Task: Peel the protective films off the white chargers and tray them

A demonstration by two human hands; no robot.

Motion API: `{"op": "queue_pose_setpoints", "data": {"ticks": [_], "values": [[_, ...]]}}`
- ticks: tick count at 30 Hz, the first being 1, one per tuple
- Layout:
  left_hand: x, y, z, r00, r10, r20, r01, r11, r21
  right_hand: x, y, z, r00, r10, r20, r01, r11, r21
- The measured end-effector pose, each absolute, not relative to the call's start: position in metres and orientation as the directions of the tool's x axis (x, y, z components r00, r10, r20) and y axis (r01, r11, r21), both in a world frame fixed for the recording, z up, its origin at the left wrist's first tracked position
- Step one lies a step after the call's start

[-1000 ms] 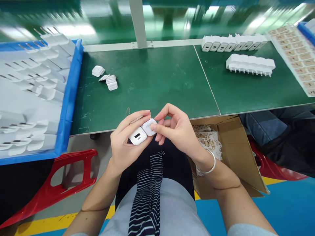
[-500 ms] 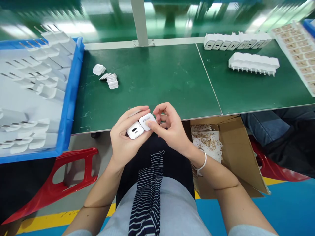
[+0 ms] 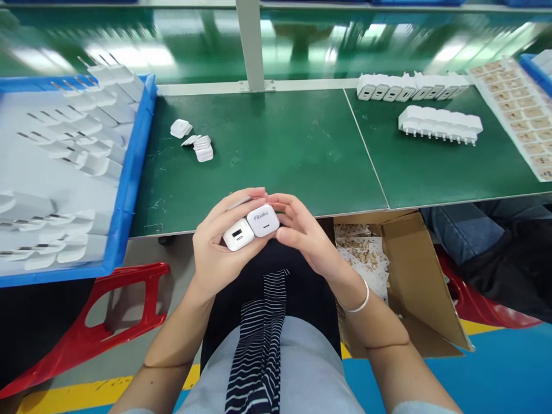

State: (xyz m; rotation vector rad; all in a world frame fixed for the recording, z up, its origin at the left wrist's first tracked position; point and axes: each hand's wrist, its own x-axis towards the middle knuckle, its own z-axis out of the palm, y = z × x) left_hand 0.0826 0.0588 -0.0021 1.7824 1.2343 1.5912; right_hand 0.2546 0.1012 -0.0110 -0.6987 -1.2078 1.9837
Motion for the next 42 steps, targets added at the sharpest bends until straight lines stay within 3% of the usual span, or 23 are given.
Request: {"op": "queue_pose_setpoints", "data": {"ticks": [3,7,18,23,29,33,35,40,42], "values": [[0.083,0.058,-0.003,0.007,0.807,0.590,0.400,-0.543,0.738,0.251,0.095,-0.014,-0.677,0.729,-0.106,-0.359,-0.453,-0.816],[0.085,0.057,-0.005,0.095,0.742,0.663,0.475,-0.619,0.625,0.241,0.091,-0.013,-0.642,0.757,-0.119,-0.402,-0.465,-0.789],[0.079,0.060,-0.024,0.086,0.742,0.665,0.448,-0.625,0.639,0.240,0.088,0.001,-0.584,0.785,-0.205,-0.248,-0.413,-0.876],[0.075,0.058,-0.022,0.060,0.747,0.662,0.370,-0.632,0.680,0.252,0.096,0.005,-0.650,0.746,-0.145,-0.038,-0.222,-0.974],[0.068,0.053,-0.005,0.110,0.833,0.542,0.252,-0.551,0.796,0.259,0.130,0.032,-0.578,0.812,0.086,0.125,0.192,-0.973],[0.065,0.047,0.003,0.203,0.880,0.429,0.198,-0.466,0.862,0.248,0.148,0.040,-0.773,0.633,0.039,0.107,0.191,-0.976],[0.064,0.044,0.004,0.223,0.908,0.356,0.195,-0.399,0.896,0.245,0.150,0.038,-0.783,0.619,0.056,0.094,0.208,-0.974],[0.064,0.042,0.000,0.138,0.943,0.303,0.153,-0.323,0.934,0.244,0.139,0.030,-0.630,0.708,0.320,0.209,0.552,-0.808],[0.066,0.042,-0.001,0.095,0.947,0.306,0.154,-0.317,0.936,0.245,0.134,0.029,-0.581,0.716,0.388,0.258,0.614,-0.746]]}}
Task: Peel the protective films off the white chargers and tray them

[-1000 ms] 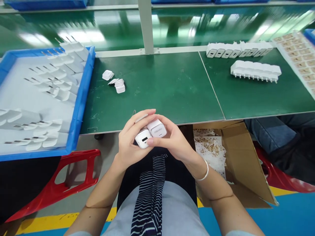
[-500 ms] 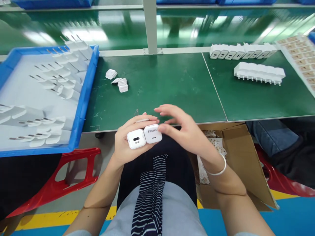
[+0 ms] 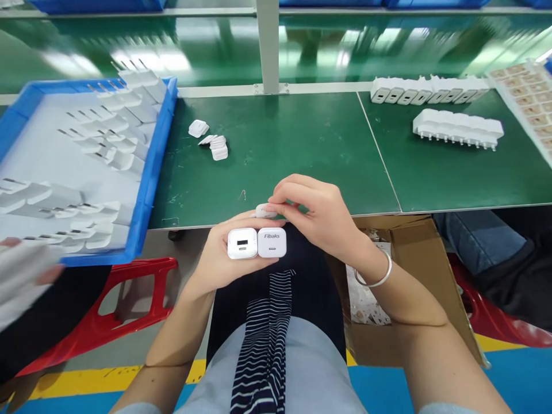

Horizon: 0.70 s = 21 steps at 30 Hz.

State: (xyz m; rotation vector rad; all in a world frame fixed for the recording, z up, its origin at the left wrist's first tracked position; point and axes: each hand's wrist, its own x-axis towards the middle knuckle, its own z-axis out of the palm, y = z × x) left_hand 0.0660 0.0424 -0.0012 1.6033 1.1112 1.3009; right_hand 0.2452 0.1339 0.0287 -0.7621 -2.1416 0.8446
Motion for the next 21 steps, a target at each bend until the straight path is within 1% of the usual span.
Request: {"op": "queue_pose_setpoints", "data": {"ticks": [1,3,5,7,9,12,14,18,21], "values": [[0.067,0.043,-0.002,0.078,0.946,0.315,0.158,-0.324,0.933,0.246,0.132,0.029,-0.566,0.725,0.392,0.269,0.612,-0.744],[0.070,0.044,-0.003,0.052,0.933,0.357,0.179,-0.360,0.915,0.247,0.130,0.031,-0.506,0.776,0.377,0.253,0.551,-0.795],[0.071,0.044,-0.005,0.031,0.909,0.415,0.230,-0.410,0.882,0.249,0.127,0.036,-0.387,0.844,0.372,0.177,0.463,-0.868],[0.072,0.045,-0.010,0.024,0.876,0.482,0.306,-0.466,0.830,0.252,0.123,0.043,-0.300,0.884,0.358,0.099,0.403,-0.910],[0.072,0.046,-0.014,0.036,0.836,0.548,0.371,-0.520,0.769,0.255,0.116,0.050,-0.349,0.884,0.311,0.095,0.363,-0.927],[0.073,0.047,-0.018,0.071,0.806,0.588,0.430,-0.557,0.711,0.256,0.106,0.057,-0.523,0.831,0.190,0.171,0.321,-0.932],[0.074,0.048,-0.018,0.089,0.808,0.582,0.452,-0.554,0.699,0.254,0.102,0.059,-0.585,0.798,0.143,0.199,0.312,-0.929],[0.076,0.048,-0.014,0.110,0.808,0.579,0.463,-0.557,0.689,0.249,0.103,0.058,-0.634,0.769,0.074,0.222,0.273,-0.936],[0.077,0.048,-0.012,0.122,0.816,0.565,0.445,-0.554,0.704,0.249,0.105,0.056,-0.663,0.748,0.037,0.238,0.257,-0.937]]}}
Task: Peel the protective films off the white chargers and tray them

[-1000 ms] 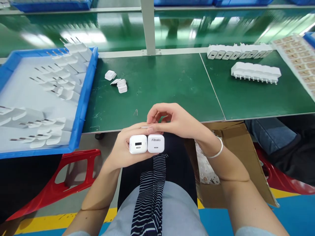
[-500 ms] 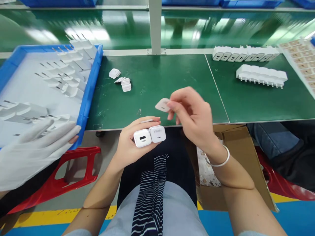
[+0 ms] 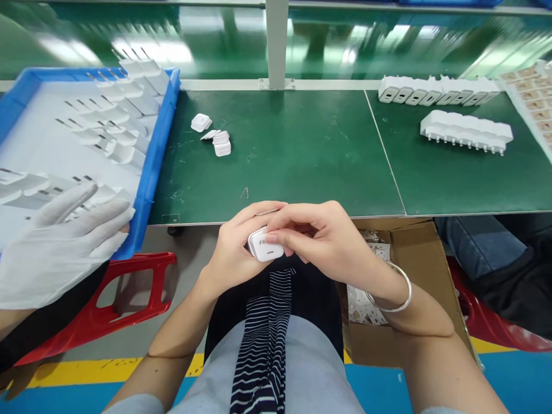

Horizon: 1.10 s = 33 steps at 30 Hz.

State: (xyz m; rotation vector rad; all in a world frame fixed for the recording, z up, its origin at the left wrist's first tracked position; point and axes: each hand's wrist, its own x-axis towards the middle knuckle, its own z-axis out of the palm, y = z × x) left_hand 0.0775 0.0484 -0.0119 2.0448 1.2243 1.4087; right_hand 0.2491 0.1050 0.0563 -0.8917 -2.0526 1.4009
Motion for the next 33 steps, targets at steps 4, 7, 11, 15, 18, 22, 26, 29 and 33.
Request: {"op": "queue_pose_setpoints", "data": {"ticks": [4,7,11,15,18,22,26,29,33], "values": [[0.0779,0.0484,-0.0116,0.122,0.833,0.539,0.431,-0.534,0.728,0.2497,0.1037,0.0552,-0.656,0.751,0.077,0.261,0.322,-0.910],[0.0777,0.0487,-0.0124,0.122,0.838,0.532,0.431,-0.528,0.732,0.2499,0.1013,0.0545,-0.642,0.753,0.144,0.283,0.407,-0.869],[0.0776,0.0495,-0.0130,0.131,0.834,0.536,0.416,-0.537,0.734,0.2511,0.1010,0.0546,-0.649,0.732,0.206,0.305,0.499,-0.811],[0.0783,0.0499,-0.0116,0.136,0.835,0.533,0.397,-0.539,0.743,0.2520,0.1033,0.0547,-0.670,0.719,0.185,0.308,0.496,-0.812],[0.0789,0.0498,-0.0107,0.137,0.839,0.527,0.397,-0.534,0.746,0.2515,0.1044,0.0538,-0.666,0.727,0.167,0.317,0.478,-0.819],[0.0790,0.0495,-0.0106,0.139,0.847,0.513,0.409,-0.521,0.749,0.2502,0.1051,0.0533,-0.664,0.734,0.140,0.336,0.460,-0.822],[0.0790,0.0493,-0.0116,0.137,0.845,0.517,0.414,-0.523,0.745,0.2490,0.1052,0.0544,-0.665,0.739,0.107,0.337,0.425,-0.840],[0.0790,0.0494,-0.0126,0.134,0.842,0.522,0.419,-0.526,0.740,0.2485,0.1047,0.0546,-0.662,0.744,0.093,0.329,0.400,-0.855],[0.0787,0.0491,-0.0130,0.139,0.847,0.513,0.430,-0.519,0.739,0.2481,0.1041,0.0546,-0.659,0.749,0.067,0.350,0.385,-0.854]]}}
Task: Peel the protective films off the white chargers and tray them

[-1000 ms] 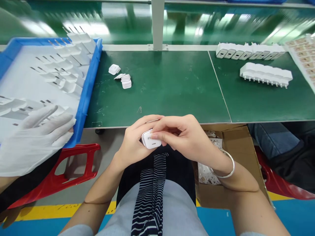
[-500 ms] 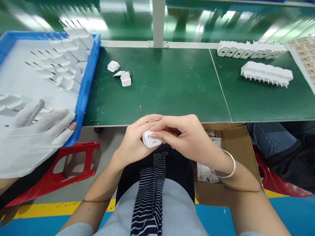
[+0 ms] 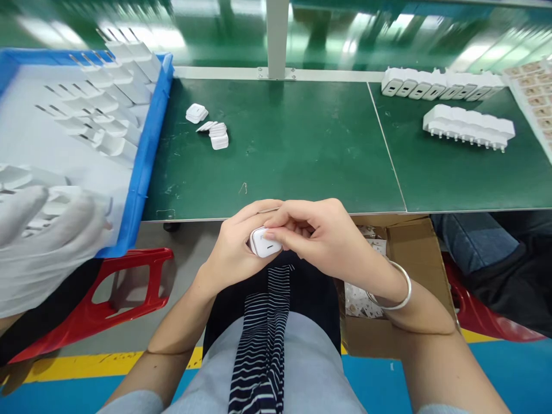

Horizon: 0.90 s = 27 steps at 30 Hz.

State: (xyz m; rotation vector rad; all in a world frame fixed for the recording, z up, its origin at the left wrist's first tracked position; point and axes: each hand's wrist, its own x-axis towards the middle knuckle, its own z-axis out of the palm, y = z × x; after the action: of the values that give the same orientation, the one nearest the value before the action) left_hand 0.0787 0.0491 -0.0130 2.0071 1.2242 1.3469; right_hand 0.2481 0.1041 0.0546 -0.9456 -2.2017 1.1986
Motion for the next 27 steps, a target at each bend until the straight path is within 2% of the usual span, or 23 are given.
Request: {"op": "queue_pose_setpoints", "data": {"ticks": [14,16,19,21,22,25,27], "values": [[0.083,0.050,-0.016,0.132,0.843,0.521,0.428,-0.523,0.737,0.250,0.104,0.053,-0.660,0.748,0.075,0.359,0.401,-0.843],[0.084,0.051,-0.016,0.107,0.836,0.538,0.380,-0.535,0.754,0.252,0.101,0.052,-0.643,0.753,0.139,0.325,0.433,-0.841],[0.082,0.051,-0.016,0.050,0.818,0.573,0.300,-0.559,0.773,0.257,0.093,0.047,-0.425,0.794,0.434,0.184,0.545,-0.818],[0.080,0.051,-0.015,0.023,0.808,0.589,0.293,-0.569,0.768,0.259,0.087,0.039,-0.303,0.706,0.640,0.196,0.703,-0.684],[0.079,0.050,-0.014,0.016,0.803,0.596,0.298,-0.572,0.764,0.260,0.083,0.035,-0.317,0.630,0.709,0.254,0.776,-0.577],[0.078,0.049,-0.011,0.001,0.789,0.614,0.310,-0.584,0.750,0.257,0.073,0.021,-0.467,0.469,0.750,0.436,0.860,-0.266],[0.079,0.047,-0.010,-0.013,0.796,0.605,0.329,-0.568,0.754,0.252,0.068,0.014,-0.489,0.435,0.756,0.490,0.854,-0.175]]}}
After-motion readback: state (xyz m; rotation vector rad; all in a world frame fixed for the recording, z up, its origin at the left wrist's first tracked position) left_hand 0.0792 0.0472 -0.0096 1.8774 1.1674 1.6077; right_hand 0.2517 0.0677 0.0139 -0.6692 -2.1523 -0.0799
